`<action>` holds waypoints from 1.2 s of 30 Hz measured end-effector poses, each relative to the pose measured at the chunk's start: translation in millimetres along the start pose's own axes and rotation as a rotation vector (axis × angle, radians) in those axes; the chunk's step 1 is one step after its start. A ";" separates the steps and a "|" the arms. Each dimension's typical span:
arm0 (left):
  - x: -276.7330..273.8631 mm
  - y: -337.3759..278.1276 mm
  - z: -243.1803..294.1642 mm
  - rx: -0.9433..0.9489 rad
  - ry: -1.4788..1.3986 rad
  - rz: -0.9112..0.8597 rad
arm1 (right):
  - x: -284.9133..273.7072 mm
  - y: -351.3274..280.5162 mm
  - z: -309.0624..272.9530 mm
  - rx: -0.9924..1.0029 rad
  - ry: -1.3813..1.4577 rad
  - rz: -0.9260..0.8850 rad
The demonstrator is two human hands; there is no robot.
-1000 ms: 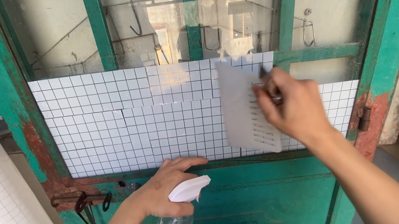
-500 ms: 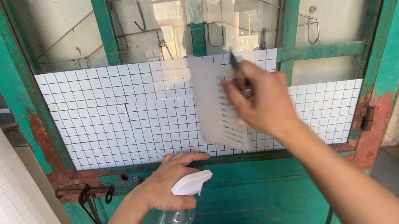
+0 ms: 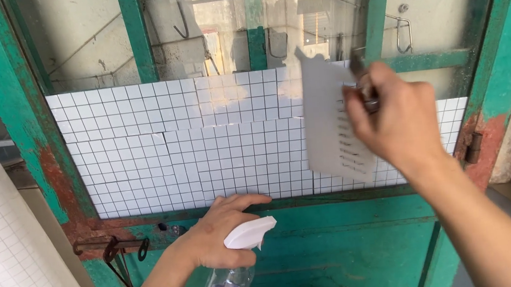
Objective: Cutting a piece of vinyl wrap to size and applying it to a glass pane on a door using a spray bottle and a squeegee.
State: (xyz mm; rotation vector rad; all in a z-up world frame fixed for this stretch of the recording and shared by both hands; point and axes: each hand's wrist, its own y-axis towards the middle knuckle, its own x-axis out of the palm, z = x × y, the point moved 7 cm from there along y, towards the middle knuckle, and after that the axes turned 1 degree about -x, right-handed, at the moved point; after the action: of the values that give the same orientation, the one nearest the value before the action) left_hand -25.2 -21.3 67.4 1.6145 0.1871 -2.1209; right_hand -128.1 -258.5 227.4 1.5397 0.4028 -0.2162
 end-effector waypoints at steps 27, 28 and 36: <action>1.1 0.7 -0.8 -0.015 0.017 0.018 | -24.1 18.8 -14.3 -0.061 -0.133 0.013; 2.5 1.4 0.0 -0.013 0.016 0.017 | -29.9 20.2 -14.3 -0.060 -0.134 0.011; 0.9 0.0 -0.8 -0.042 -0.002 0.009 | -22.7 45.3 -32.5 -0.019 0.163 -0.009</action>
State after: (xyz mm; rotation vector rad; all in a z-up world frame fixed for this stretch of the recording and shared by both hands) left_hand -24.7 -21.2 66.3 1.5861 0.2212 -2.0984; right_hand -135.3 -227.4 278.5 1.5423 0.5385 -0.0937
